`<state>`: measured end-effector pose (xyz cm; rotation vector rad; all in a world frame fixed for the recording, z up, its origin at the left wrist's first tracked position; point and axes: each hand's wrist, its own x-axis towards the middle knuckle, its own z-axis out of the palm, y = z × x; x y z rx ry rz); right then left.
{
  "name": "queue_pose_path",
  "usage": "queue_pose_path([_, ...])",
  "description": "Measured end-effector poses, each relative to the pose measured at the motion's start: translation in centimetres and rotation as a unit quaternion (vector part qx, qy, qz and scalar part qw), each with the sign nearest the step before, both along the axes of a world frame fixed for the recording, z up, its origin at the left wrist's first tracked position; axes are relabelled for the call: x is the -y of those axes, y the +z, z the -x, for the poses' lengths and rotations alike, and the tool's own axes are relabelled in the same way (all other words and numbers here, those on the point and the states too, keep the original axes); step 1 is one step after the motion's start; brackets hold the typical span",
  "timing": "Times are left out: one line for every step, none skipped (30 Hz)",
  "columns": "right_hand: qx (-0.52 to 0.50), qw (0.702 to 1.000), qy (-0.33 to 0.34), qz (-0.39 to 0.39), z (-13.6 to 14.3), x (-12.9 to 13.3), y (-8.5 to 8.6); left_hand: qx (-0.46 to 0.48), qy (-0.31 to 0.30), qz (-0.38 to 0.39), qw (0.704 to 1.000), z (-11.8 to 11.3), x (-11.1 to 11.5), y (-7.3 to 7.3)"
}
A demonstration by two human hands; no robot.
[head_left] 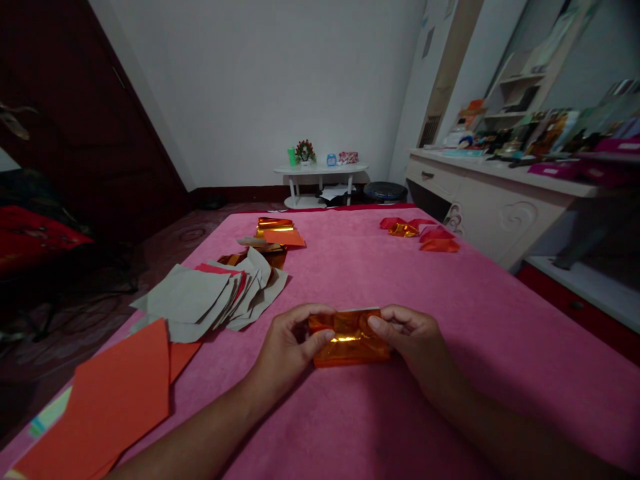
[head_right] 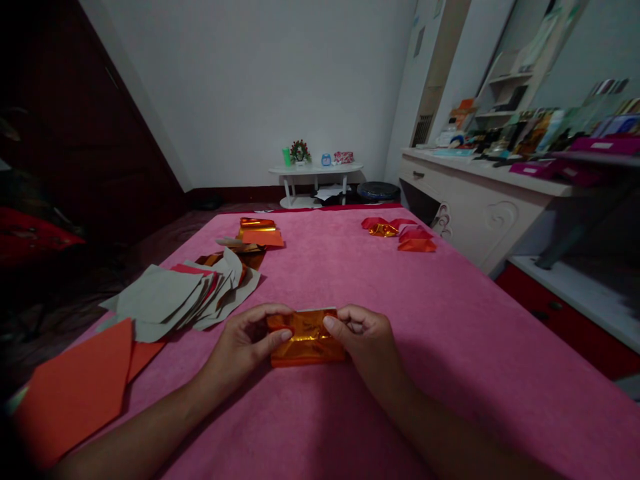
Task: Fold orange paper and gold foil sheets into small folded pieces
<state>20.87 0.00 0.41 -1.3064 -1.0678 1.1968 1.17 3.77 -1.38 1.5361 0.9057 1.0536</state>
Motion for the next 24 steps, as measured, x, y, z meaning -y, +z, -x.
queue_pose_path([-0.003,1.0,0.0,-0.002,0.0,0.0,0.0,-0.015,-0.001,-0.02,1.0,0.0,-0.1,0.0])
queue_pose_path([-0.005,1.0,0.001,-0.003,0.1,-0.1,0.0,-0.032,-0.002,-0.045,0.998,0.0,-0.2,0.0])
queue_pose_path([-0.007,1.0,0.003,-0.005,0.1,-0.1,0.0,-0.05,-0.003,-0.072,0.996,0.0,-0.2,0.0])
queue_pose_path([-0.009,1.0,0.003,-0.007,0.1,-0.1,-0.1,-0.063,-0.006,-0.097,0.993,-0.1,-0.3,0.0])
queue_pose_path([-0.01,1.0,0.005,-0.008,0.2,-0.2,-0.1,-0.07,-0.011,-0.115,0.991,-0.1,-0.4,0.1])
queue_pose_path([-0.012,1.0,0.006,-0.008,0.2,-0.2,-0.2,-0.068,-0.017,-0.125,0.99,-0.2,-0.4,0.2])
queue_pose_path([-0.014,1.0,0.007,-0.009,0.2,-0.2,-0.2,-0.059,-0.024,-0.127,0.99,-0.3,-0.5,0.2])
queue_pose_path([-0.017,1.0,0.008,-0.009,0.2,-0.3,-0.3,-0.047,-0.031,-0.123,0.991,-0.4,-0.5,0.3])
queue_pose_path([-0.02,1.0,0.008,-0.01,0.2,-0.3,-0.3,-0.035,-0.037,-0.114,0.992,-0.5,-0.4,0.5])
queue_pose_path([-0.022,1.0,0.008,-0.011,0.2,-0.3,-0.4,-0.025,-0.041,-0.104,0.993,-0.5,-0.4,0.6])
queue_pose_path([-0.022,1.0,0.008,-0.012,0.2,-0.2,-0.4,-0.019,-0.045,-0.093,0.995,-0.6,-0.3,0.7])
queue_pose_path([-0.02,1.0,0.007,-0.014,0.2,-0.2,-0.4,-0.014,-0.048,-0.08,0.996,-0.5,-0.3,0.9])
queue_pose_path([-0.018,1.0,0.007,-0.016,0.2,-0.2,-0.5,-0.011,-0.052,-0.067,0.996,-0.5,-0.2,1.0])
queue_pose_path([-0.015,1.0,0.009,-0.017,0.2,-0.1,-0.5,-0.008,-0.052,-0.055,0.997,-0.5,-0.1,1.2])
queue_pose_path([-0.015,1.0,0.012,-0.019,0.2,-0.1,-0.5,-0.008,-0.05,-0.046,0.998,-0.4,0.0,1.3])
queue_pose_path([-0.017,1.0,0.016,-0.02,0.2,-0.1,-0.5,-0.009,-0.043,-0.041,0.998,-0.4,0.0,1.4])
queue_pose_path([-0.018,0.999,0.018,-0.022,0.2,-0.1,-0.5,-0.011,-0.03,-0.041,0.999,-0.3,0.0,1.5])
queue_pose_path([-0.019,0.999,0.018,-0.023,0.2,-0.1,-0.4,-0.015,-0.016,-0.044,0.999,-0.3,0.0,1.6])
queue_pose_path([-0.019,0.999,0.016,-0.025,0.1,-0.1,-0.4,-0.019,-0.002,-0.049,0.999,-0.2,0.0,1.7])
queue_pose_path([-0.019,0.999,0.012,-0.026,0.1,-0.1,-0.3,-0.023,0.01,-0.054,0.998,-0.1,0.0,1.7])
queue_pose_path([-0.018,0.999,0.008,-0.028,0.1,-0.1,-0.3,-0.025,0.02,-0.057,0.998,-0.1,0.0,1.7])
queue_pose_path([-0.016,0.999,0.006,-0.029,0.1,-0.2,-0.3,-0.026,0.027,-0.06,0.997,0.0,0.1,1.8])
queue_pose_path([-0.015,0.999,0.006,-0.028,0.1,-0.2,-0.3,-0.026,0.032,-0.06,0.997,0.1,0.1,1.8])
queue_pose_path([-0.015,1.0,0.007,-0.026,0.1,-0.2,-0.3,-0.025,0.034,-0.059,0.997,0.2,0.2,1.8])
